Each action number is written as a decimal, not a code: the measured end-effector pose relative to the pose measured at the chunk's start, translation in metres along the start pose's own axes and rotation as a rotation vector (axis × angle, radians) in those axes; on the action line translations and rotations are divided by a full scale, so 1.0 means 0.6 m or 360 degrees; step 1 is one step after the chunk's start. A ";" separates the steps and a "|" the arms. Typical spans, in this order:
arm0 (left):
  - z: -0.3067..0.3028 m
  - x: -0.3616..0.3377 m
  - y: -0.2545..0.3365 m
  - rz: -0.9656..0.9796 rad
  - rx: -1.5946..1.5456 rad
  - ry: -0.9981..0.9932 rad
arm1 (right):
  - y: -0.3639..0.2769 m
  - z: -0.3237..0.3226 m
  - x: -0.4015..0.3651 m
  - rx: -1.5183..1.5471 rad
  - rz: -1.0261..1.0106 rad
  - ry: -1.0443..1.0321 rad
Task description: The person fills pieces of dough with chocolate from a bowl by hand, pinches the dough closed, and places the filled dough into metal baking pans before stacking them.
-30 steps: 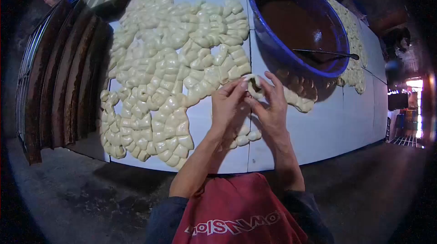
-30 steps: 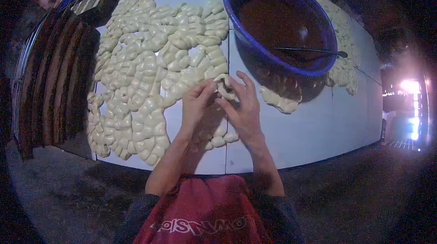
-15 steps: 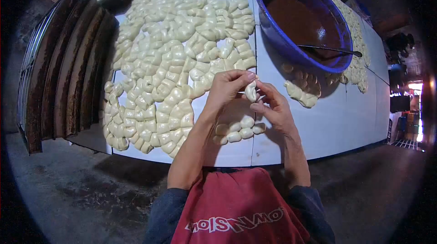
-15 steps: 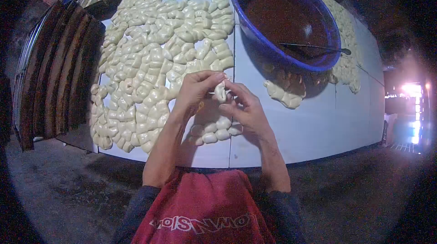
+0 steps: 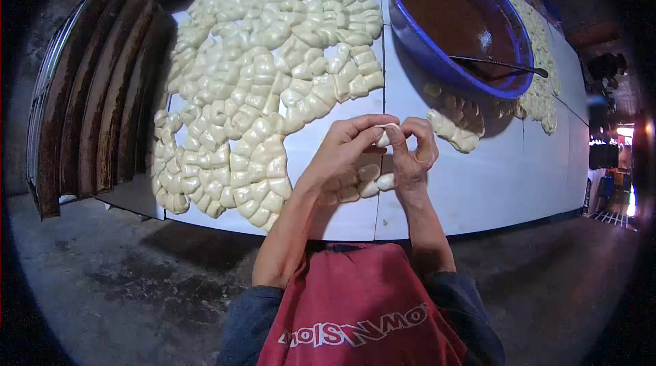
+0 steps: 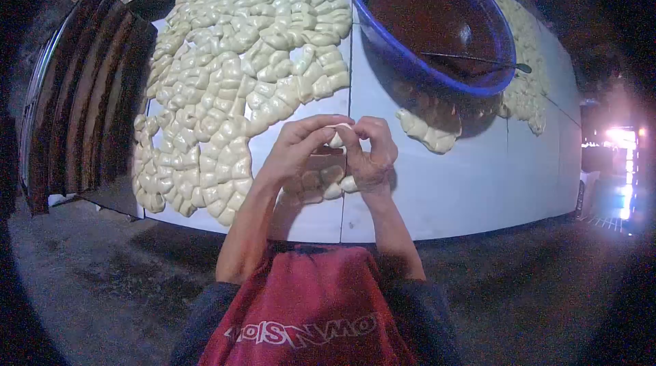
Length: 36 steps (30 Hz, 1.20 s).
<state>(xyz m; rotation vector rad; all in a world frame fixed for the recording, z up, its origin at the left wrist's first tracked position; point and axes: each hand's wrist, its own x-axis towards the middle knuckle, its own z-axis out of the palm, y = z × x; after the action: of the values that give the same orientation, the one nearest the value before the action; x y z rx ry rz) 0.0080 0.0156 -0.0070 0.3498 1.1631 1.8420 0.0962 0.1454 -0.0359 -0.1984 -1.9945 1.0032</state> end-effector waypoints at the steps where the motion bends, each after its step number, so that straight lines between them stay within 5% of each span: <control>1: 0.004 -0.005 0.002 0.0013 0.0145 -0.0022 | -0.003 -0.004 0.001 -0.0018 0.0000 0.0008; 6: 0.013 -0.010 -0.037 0.0083 0.0338 0.0200 | -0.012 -0.034 -0.001 -0.0094 0.0556 -0.0358; 7: 0.012 -0.008 -0.045 0.0170 0.0312 0.0237 | -0.019 -0.038 0.001 -0.0074 0.0468 -0.0418; 10: 0.016 -0.029 -0.052 -0.0249 0.0047 0.0185 | -0.067 -0.064 0.005 0.0022 0.0374 -0.0576; 12: 0.022 -0.038 -0.053 -0.0011 0.0639 0.0254 | -0.043 -0.090 -0.006 0.0099 0.0538 -0.0682; 14: 0.030 -0.052 -0.031 -0.0148 0.1036 0.0249 | -0.032 -0.112 -0.011 0.0228 0.0895 -0.0736; 18: -0.005 -0.078 -0.049 0.0623 0.1930 0.0044 | -0.009 -0.123 -0.016 0.0125 0.1223 -0.1103; 21: -0.005 -0.082 -0.059 0.0501 0.2238 -0.0213 | -0.002 -0.125 -0.006 -0.0026 0.0938 -0.1367; 25: -0.010 -0.085 -0.071 0.0395 0.2207 -0.0155 | -0.001 -0.133 0.002 0.0019 0.1088 -0.1410; 32: -0.001 -0.092 -0.071 0.0577 0.2232 -0.0082 | -0.014 -0.122 0.002 -0.0124 0.0690 -0.1607; 36: -0.029 -0.140 -0.042 0.0517 0.2406 0.0021 | 0.005 -0.135 -0.013 -0.0458 0.0115 -0.1488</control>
<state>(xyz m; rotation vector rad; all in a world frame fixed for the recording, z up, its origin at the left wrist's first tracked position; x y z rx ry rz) 0.0570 -0.0583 -0.0193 1.3888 2.4267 0.8180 0.1621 0.1903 -0.0191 0.0718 -3.0022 0.9297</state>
